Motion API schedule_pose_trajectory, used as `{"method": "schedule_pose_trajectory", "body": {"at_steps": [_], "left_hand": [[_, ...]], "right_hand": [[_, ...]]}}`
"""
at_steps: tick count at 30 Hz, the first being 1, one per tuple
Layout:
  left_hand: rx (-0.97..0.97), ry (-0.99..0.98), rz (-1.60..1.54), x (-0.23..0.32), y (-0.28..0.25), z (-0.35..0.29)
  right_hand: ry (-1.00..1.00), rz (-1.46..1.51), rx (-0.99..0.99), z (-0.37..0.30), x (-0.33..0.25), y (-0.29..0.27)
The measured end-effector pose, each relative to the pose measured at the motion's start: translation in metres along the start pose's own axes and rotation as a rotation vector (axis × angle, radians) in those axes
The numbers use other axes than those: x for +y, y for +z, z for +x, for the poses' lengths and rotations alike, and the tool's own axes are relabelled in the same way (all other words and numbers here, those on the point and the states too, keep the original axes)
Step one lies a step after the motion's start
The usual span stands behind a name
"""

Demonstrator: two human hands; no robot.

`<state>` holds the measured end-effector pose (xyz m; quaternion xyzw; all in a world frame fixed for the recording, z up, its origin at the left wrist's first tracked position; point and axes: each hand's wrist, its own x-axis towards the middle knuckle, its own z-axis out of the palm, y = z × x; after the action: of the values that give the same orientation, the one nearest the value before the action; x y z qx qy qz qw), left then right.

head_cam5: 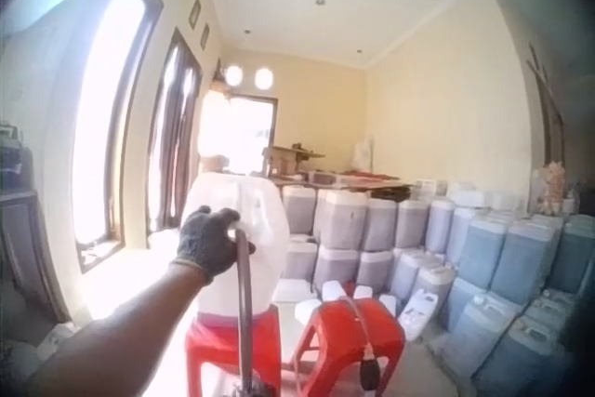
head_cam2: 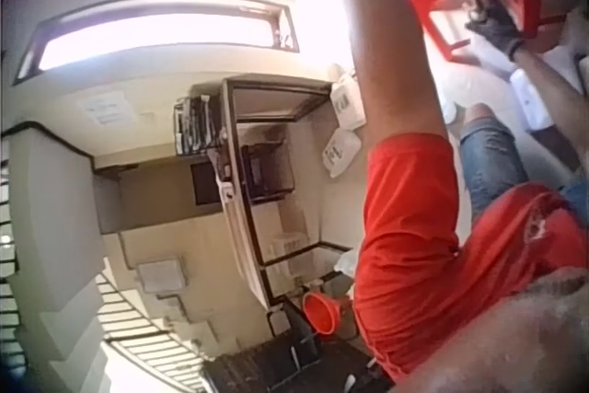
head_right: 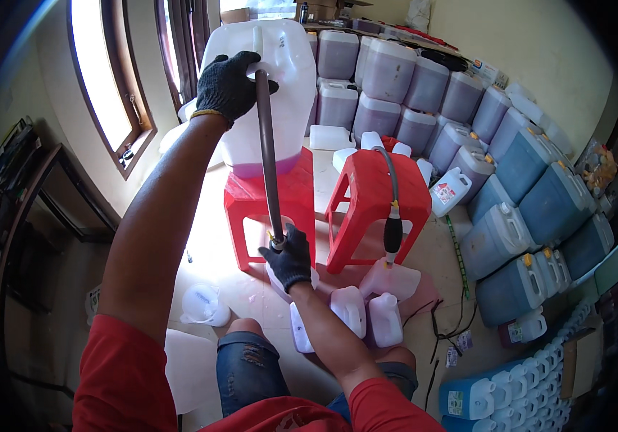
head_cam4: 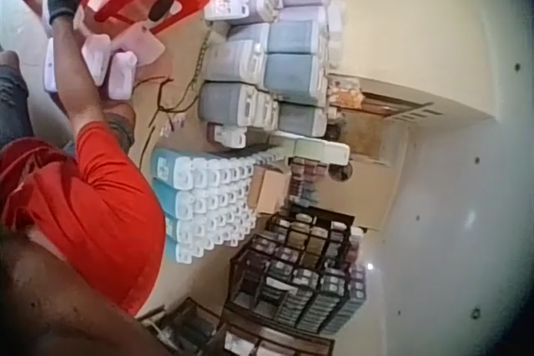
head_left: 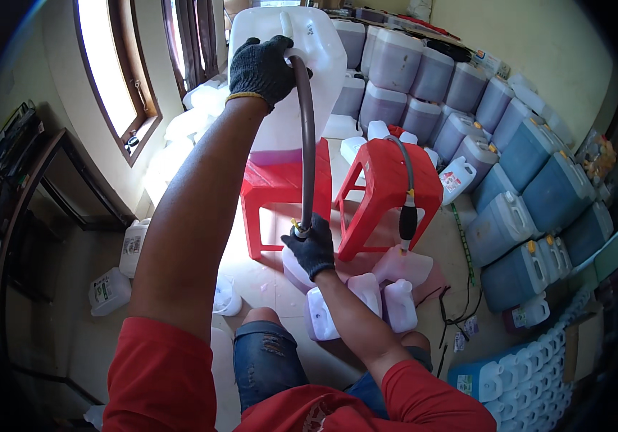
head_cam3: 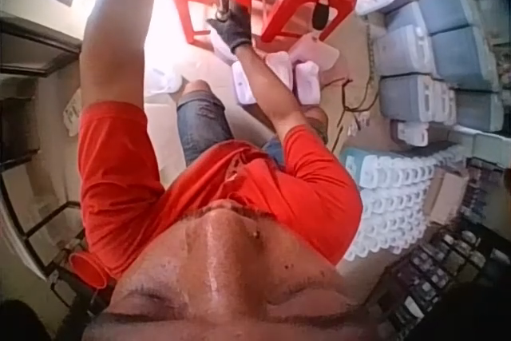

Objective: Filling small plastic jerry cans with liquid from a larger container using a manual siphon pump.

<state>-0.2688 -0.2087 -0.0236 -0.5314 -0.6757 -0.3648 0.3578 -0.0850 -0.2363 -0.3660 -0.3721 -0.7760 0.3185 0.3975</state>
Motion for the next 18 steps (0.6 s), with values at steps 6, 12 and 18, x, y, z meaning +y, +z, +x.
{"method": "schedule_pose_trajectory", "body": {"at_steps": [6,12,18], "left_hand": [[0.005,0.040,-0.040,0.012,-0.007,-0.010],[-0.011,0.038,-0.039,0.004,-0.008,-0.013],[0.016,0.046,-0.037,0.006,-0.014,-0.013]], "right_hand": [[0.149,0.212,0.193,0.043,0.055,0.000],[0.181,0.131,0.144,0.028,0.037,0.038],[0.191,0.030,0.068,0.027,0.041,0.023]]}}
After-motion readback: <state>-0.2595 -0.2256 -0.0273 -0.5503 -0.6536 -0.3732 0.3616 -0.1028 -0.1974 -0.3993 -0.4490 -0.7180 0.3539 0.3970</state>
